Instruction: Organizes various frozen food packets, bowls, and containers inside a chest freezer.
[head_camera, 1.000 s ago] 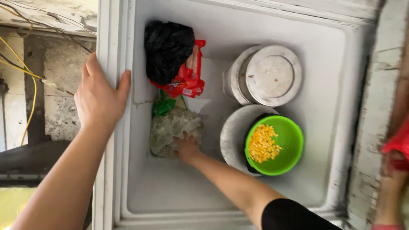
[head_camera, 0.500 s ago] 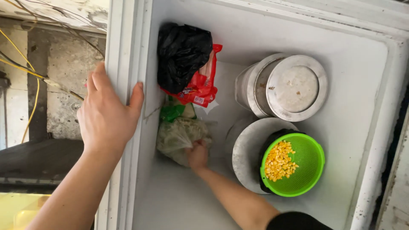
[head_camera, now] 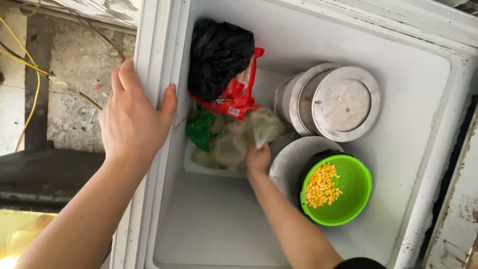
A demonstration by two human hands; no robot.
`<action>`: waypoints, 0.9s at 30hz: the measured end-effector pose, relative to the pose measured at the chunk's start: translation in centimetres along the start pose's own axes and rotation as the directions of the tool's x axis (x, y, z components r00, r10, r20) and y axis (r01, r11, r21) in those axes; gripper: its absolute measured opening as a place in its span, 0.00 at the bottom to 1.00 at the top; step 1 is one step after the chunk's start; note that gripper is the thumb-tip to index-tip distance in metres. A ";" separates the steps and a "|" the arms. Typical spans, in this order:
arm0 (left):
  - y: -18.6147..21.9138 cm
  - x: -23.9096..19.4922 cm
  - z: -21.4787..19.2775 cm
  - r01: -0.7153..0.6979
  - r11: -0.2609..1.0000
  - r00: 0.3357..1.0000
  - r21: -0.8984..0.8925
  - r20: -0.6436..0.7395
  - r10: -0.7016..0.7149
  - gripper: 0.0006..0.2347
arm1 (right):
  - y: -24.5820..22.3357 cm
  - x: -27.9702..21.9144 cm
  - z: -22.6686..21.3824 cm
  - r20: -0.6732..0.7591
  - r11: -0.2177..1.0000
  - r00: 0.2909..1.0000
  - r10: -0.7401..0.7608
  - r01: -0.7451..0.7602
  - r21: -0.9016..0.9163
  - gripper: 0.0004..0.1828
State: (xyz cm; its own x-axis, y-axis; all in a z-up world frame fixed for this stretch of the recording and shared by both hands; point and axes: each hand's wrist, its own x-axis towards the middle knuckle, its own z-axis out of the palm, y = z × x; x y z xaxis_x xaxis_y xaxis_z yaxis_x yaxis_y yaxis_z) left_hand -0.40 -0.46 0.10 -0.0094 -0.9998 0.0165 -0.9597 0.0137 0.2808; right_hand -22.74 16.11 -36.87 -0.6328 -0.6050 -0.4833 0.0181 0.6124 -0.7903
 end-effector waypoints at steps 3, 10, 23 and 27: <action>0.4 -0.2 -0.4 0.018 1.000 1.000 -0.006 -0.008 -0.018 0.29 | 1.6 5.2 2.2 -0.039 0.974 0.976 -0.214 0.211 -0.078 0.14; 0.5 0.0 -0.2 0.037 0.999 0.999 0.009 -0.005 -0.037 0.29 | 1.5 18.1 6.8 0.169 0.955 0.940 -0.297 0.289 0.075 0.12; 1.0 0.3 -0.7 0.062 0.998 0.998 0.013 0.030 -0.062 0.28 | -5.3 19.0 5.7 0.128 0.855 0.964 -0.234 0.141 0.499 0.19; 0.5 0.1 -0.2 0.029 1.000 0.999 0.001 -0.014 -0.029 0.29 | -1.4 20.0 6.8 0.111 0.851 0.920 -0.375 0.295 0.435 0.17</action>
State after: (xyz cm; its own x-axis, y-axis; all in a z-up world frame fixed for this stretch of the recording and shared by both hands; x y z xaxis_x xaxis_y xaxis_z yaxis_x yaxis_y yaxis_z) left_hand -0.85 -0.56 0.48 0.0221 -0.9995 0.0219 -0.9597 -0.0151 0.2807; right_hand -30.20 -0.32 -48.00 -0.5030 -0.8431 -0.1899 0.1656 0.1217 -0.9787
